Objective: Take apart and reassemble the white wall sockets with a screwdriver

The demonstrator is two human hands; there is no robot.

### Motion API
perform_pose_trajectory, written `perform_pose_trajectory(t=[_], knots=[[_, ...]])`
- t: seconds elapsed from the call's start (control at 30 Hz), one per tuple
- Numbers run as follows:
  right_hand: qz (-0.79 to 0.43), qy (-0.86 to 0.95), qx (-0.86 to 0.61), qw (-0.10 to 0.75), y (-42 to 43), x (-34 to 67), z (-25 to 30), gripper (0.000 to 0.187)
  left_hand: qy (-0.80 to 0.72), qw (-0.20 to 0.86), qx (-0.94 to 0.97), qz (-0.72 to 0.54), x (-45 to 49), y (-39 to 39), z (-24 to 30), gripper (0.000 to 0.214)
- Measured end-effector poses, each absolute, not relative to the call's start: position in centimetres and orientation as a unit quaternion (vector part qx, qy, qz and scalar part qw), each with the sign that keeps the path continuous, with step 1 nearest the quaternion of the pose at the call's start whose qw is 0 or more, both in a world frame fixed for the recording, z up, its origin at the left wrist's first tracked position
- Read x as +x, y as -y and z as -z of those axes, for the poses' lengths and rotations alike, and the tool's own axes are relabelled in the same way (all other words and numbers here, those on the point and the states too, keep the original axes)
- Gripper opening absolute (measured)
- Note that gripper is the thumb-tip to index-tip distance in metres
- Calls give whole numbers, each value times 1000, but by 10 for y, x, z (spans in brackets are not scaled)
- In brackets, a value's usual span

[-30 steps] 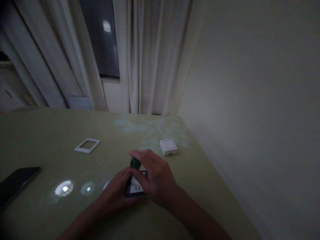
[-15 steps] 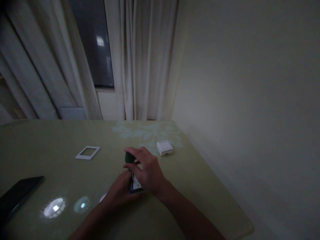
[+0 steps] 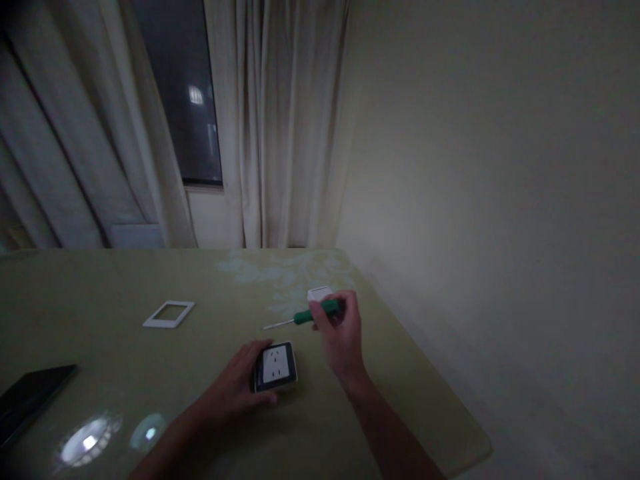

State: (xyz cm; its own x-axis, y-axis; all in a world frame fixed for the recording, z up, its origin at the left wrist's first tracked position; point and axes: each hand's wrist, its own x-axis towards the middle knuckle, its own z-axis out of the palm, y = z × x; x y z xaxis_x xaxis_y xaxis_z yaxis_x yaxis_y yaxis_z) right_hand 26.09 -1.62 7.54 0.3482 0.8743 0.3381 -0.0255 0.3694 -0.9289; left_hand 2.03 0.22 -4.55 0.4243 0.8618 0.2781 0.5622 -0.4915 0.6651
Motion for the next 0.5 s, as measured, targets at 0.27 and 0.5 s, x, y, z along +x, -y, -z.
perform_pose_trajectory(t=[0.27, 0.5], knots=[[-569, 406, -442, 562, -9, 293, -29, 49, -671, 124, 651, -333, -61, -44, 52, 86], [-651, 373, -380, 540, 2, 288, 0, 35, -743, -11, 652, -153, -68, -40, 48, 70]])
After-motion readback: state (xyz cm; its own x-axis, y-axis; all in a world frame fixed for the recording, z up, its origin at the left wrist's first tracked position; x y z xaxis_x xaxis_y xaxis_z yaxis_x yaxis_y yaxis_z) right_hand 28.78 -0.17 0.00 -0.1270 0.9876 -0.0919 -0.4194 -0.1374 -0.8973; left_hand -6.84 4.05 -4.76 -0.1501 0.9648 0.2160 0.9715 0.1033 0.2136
